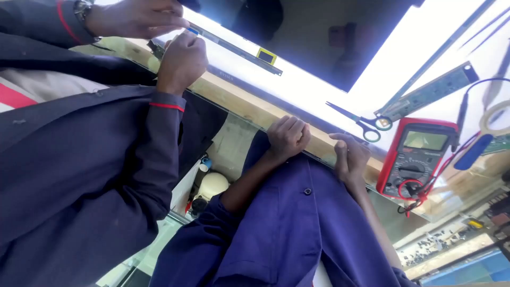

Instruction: Connecting ribbon cables and wires to a television circuit board and testing connections with a multimeter.

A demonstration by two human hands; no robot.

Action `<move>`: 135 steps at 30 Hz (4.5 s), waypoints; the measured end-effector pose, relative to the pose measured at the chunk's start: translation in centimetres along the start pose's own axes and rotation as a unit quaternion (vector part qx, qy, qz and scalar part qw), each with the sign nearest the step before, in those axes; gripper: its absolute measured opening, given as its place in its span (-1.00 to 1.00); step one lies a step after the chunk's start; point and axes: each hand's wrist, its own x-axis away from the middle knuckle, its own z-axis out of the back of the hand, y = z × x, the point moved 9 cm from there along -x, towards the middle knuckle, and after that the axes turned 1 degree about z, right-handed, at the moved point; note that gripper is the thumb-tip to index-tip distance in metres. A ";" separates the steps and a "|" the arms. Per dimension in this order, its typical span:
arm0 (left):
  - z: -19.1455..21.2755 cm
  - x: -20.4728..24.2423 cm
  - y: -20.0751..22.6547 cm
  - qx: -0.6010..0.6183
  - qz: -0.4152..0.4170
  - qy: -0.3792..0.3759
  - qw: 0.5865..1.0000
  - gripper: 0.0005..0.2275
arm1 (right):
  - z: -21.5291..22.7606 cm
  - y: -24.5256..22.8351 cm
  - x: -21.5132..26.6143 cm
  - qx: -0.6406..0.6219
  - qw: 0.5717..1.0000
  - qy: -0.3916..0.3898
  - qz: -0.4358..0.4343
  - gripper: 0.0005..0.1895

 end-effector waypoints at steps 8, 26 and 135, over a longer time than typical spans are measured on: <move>1.3 -0.7 1.3 -0.009 -0.041 0.030 0.999 -0.80 | 0.0 -1.8 -0.4 0.000 1.000 -0.020 0.011 -0.69; 2.6 -0.8 0.9 0.012 -0.033 0.056 0.998 -0.81 | -0.4 -0.8 0.1 -0.005 1.000 -0.031 0.000 -0.66; 17.1 -3.8 -33.3 -0.177 -0.031 -0.340 0.923 -0.40 | -35.8 -7.9 -7.0 0.421 0.900 -0.075 0.077 -0.62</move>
